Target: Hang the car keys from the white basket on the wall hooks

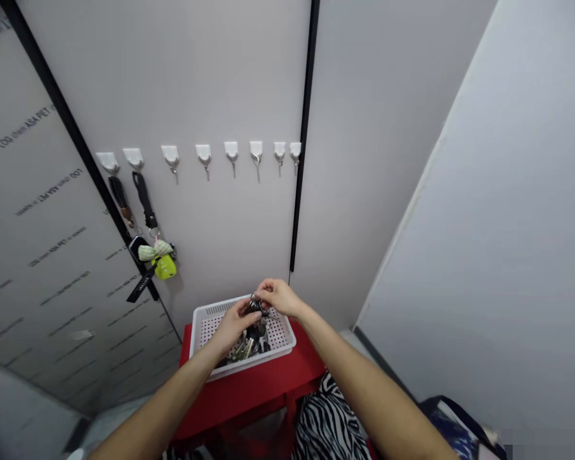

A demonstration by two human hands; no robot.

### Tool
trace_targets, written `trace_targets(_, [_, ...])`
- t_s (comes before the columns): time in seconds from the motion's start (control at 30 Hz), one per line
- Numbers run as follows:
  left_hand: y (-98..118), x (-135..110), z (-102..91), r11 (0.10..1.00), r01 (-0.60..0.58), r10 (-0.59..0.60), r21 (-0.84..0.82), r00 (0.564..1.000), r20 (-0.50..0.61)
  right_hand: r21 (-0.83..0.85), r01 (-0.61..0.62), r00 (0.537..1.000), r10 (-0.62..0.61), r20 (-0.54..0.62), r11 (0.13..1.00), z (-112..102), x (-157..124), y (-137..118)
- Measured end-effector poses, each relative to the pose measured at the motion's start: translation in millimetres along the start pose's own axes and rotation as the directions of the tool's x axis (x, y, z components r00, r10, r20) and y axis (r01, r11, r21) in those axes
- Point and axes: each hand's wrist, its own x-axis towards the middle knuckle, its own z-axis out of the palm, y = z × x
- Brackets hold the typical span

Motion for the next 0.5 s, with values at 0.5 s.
trace_targets(0.5, [28.6, -9.6, -34.5, 0.854, 0.117, -0.201, -0.506, 0.973, -0.116, 0.202, -0.075, 0.997, 0.081, -0.020, 0.977, 44.1, -0.2, 8.2])
